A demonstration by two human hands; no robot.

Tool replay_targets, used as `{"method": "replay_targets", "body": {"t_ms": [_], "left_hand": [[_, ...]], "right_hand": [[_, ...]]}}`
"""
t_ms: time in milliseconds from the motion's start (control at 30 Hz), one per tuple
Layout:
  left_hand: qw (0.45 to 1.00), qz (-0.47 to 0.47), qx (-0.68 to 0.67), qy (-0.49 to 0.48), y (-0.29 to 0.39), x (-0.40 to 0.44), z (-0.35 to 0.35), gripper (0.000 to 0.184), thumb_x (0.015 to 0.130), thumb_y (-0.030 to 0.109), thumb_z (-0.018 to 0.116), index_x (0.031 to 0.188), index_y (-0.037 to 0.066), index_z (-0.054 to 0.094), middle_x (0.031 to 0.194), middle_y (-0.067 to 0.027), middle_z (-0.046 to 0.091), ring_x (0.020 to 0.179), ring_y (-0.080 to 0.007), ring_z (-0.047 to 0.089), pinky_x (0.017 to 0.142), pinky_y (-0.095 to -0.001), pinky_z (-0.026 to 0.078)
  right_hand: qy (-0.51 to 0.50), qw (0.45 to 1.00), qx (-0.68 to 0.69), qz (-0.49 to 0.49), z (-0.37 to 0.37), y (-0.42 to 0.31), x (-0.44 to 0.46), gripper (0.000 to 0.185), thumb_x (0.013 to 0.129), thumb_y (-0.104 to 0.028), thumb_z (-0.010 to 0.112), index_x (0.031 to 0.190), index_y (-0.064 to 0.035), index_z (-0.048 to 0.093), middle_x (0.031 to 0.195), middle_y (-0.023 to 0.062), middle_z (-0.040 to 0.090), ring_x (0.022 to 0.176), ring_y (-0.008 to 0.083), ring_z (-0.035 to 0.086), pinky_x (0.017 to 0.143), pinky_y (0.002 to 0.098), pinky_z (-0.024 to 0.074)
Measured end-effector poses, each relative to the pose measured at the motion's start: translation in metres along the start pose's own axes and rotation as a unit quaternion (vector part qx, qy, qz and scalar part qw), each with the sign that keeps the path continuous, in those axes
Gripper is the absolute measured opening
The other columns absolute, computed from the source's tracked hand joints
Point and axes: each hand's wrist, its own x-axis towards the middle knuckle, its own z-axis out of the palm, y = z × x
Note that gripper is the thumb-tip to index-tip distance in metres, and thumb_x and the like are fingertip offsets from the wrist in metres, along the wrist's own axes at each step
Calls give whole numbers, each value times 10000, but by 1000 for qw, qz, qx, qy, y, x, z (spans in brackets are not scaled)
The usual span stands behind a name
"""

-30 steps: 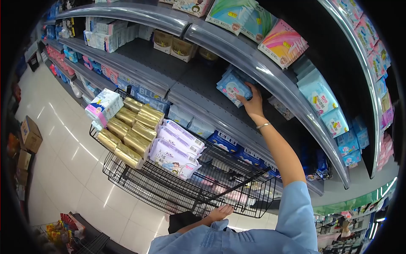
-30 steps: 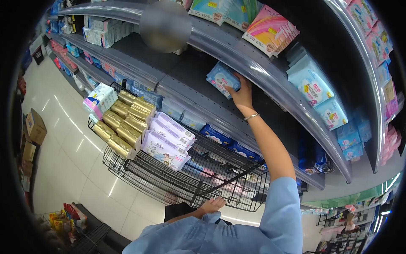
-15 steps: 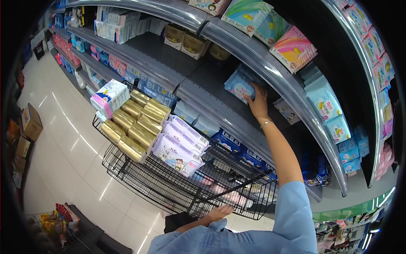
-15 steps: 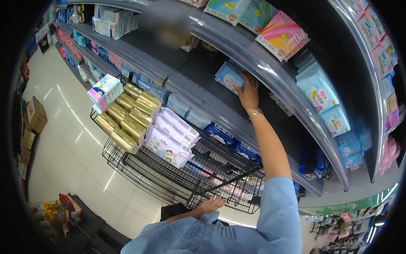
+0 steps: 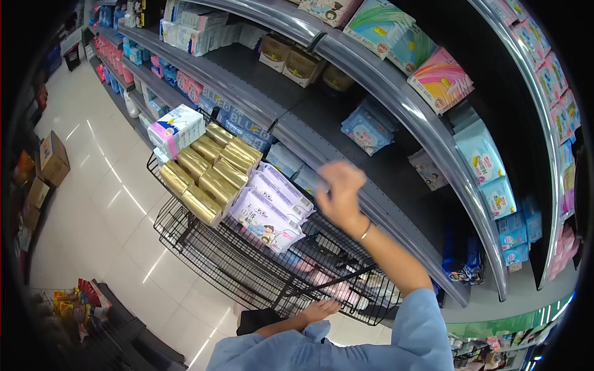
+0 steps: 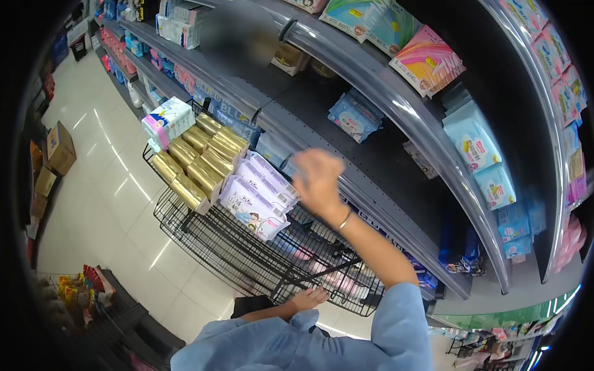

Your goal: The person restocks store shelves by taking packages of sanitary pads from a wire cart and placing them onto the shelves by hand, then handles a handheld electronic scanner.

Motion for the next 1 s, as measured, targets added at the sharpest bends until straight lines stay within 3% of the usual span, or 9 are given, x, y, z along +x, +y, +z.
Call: {"method": "replay_targets", "body": {"t_ms": [67, 233, 533, 567, 600, 700, 867, 933, 1000], "left_hand": [[1000, 3, 21, 16, 2, -1, 4, 437, 894, 294, 440, 1303, 143, 480, 1292, -6, 494, 1261, -195, 379, 984, -324, 311], [997, 3, 53, 57, -4, 2, -2, 407, 882, 285, 447, 1260, 155, 519, 1208, 20, 533, 1199, -175, 422, 920, -310, 314], [992, 1, 100, 73, -2, -4, 11, 507, 896, 320, 427, 1375, 154, 416, 1325, 6, 464, 1326, -209, 313, 1113, -407, 145], [996, -6, 52, 79, -4, -4, 4, 374, 860, 323, 483, 1207, 209, 567, 1264, 23, 520, 1220, -138, 419, 923, -358, 301], [996, -12, 25, 79, -6, -3, -1, 380, 865, 322, 477, 1217, 206, 562, 1270, 20, 516, 1226, -144, 414, 936, -363, 300], [995, 3, 51, 89, -5, -10, 6, 397, 879, 317, 458, 1247, 194, 545, 1286, 8, 504, 1245, -161, 399, 974, -377, 295], [985, 32, 123, 117, -8, -13, 25, 426, 903, 310, 427, 1297, 175, 517, 1313, -11, 483, 1276, -188, 374, 1037, -401, 288], [990, 10, 25, 136, -4, -20, 35, 358, 874, 293, 480, 1213, 217, 566, 1178, 38, 543, 1124, -121, 479, 751, -276, 358], [999, 1, -1, 35, -3, -13, 18, 335, 866, 299, 488, 1182, 224, 572, 1160, 45, 540, 1119, -104, 478, 742, -276, 359]], "right_hand": [[-53, 977, 75, -192, 27, -24, -22, 443, 703, -183, 688, 1105, -34, 577, 1063, 91, 584, 1015, 268, 525, 873, 421, 391], [-181, 974, 124, 60, 75, -68, -65, 574, 754, -215, 709, 1219, 46, 495, 1130, 155, 497, 1044, 300, 470, 875, 397, 412], [-142, 963, 174, 151, 90, -89, -72, 560, 721, -196, 769, 1171, -7, 495, 1025, 175, 482, 995, 350, 485, 900, 421, 419], [-149, 948, 215, 180, 88, -94, -77, 553, 729, -191, 763, 1179, -21, 490, 1042, 176, 496, 1022, 357, 498, 904, 431, 430], [-154, 931, 258, 207, 82, -97, -83, 548, 736, -186, 757, 1187, -35, 485, 1059, 176, 510, 1050, 364, 512, 909, 440, 441], [-195, 915, 288, 205, 43, -92, -93, 537, 769, -157, 746, 1215, -52, 466, 1168, 192, 574, 1087, 339, 571, 904, 425, 473], [-279, 688, 550, 384, -80, -27, -112, 617, 785, -121, 762, 1308, -46, 443, 1182, 133, 617, 1115, 193, 572, 957, 340, 454], [-246, 658, 582, 409, -129, 9, -127, 624, 771, -57, 756, 1316, -27, 453, 1188, 109, 614, 1118, 175, 566, 964, 327, 458], [-194, 705, 489, 475, -185, 37, -124, 604, 760, -44, 768, 1293, -7, 486, 1167, 106, 619, 1076, 166, 582, 944, 307, 472]]}}
